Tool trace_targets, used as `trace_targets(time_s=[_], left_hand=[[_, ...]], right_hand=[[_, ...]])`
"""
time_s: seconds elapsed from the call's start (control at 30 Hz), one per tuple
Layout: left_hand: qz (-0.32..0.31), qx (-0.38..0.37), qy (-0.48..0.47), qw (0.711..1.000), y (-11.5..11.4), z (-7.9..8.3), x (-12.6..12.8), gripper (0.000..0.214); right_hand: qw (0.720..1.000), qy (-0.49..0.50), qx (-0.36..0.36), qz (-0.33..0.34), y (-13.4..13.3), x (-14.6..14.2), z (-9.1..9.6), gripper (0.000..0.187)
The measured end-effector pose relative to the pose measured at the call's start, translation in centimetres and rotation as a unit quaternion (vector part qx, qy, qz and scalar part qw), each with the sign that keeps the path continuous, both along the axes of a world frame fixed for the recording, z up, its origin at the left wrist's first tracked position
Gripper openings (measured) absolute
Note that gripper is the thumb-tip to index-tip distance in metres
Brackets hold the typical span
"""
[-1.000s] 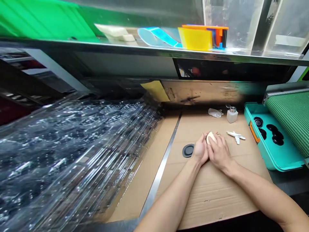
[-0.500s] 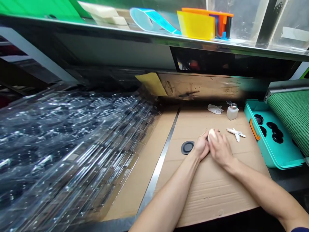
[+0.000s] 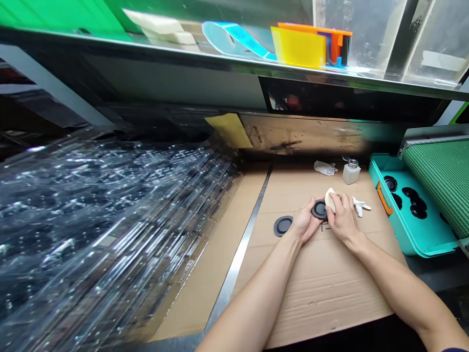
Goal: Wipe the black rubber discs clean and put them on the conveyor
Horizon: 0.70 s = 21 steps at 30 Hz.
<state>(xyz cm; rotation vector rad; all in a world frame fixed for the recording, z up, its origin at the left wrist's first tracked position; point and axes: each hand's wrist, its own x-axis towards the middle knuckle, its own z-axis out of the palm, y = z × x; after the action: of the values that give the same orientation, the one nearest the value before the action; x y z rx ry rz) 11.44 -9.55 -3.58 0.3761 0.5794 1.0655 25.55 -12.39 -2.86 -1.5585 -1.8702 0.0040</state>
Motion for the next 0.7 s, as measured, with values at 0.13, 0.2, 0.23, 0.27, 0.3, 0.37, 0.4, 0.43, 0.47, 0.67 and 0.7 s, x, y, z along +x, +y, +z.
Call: trace_targets(time_s=[0.13,0.2,0.23,0.27,0.3,0.37,0.4,0.43,0.47,0.67,0.7], left_hand=[[0.002,0.01,0.001,1.0,0.0,0.3,0.0,0.036],[0.03,0.0,0.014,0.999,-0.1,0.6,0.0,0.037],[0.042,-0.006,0.016,0.999,-0.2,0.8,-0.1,0.039],[0.049,-0.012,0.014,0.999,-0.2,0.9,0.0,0.04],[0.051,-0.014,0.009,0.999,-0.3,1.0,0.0,0.042],[0.038,-0.007,-0.007,0.999,-0.5,1.1,0.2,0.042],[0.03,0.001,-0.011,0.999,-0.6,1.1,0.3,0.041],[0.019,0.007,-0.013,1.0,-0.7,1.1,0.4,0.04],[0.01,0.012,-0.01,1.0,-0.8,1.0,0.5,0.039],[-0.012,0.012,0.035,0.999,-1.2,0.4,0.8,0.036],[-0.011,0.012,0.034,0.999,-1.2,0.3,0.8,0.035]], right_hand=[[0.991,0.121,-0.044,0.027,-0.2,1.0,1.0,0.056],[0.979,0.158,-0.104,0.069,-0.2,1.6,1.5,0.05],[0.972,0.168,-0.135,0.095,-0.2,1.8,1.7,0.044],[0.965,0.174,-0.159,0.113,-0.2,2.0,1.9,0.037],[0.961,0.177,-0.174,0.12,-0.2,2.0,1.9,0.032],[0.958,0.195,-0.182,0.106,-0.2,1.7,1.8,0.028],[0.954,0.216,-0.184,0.098,-0.2,1.4,1.6,0.029],[0.946,0.245,-0.188,0.097,-0.3,1.0,1.5,0.03],[0.935,0.278,-0.196,0.104,-0.3,0.5,1.4,0.032],[0.893,0.299,-0.288,0.173,-0.5,0.4,1.8,0.024],[0.902,0.279,-0.285,0.162,-0.3,0.9,2.0,0.022]])
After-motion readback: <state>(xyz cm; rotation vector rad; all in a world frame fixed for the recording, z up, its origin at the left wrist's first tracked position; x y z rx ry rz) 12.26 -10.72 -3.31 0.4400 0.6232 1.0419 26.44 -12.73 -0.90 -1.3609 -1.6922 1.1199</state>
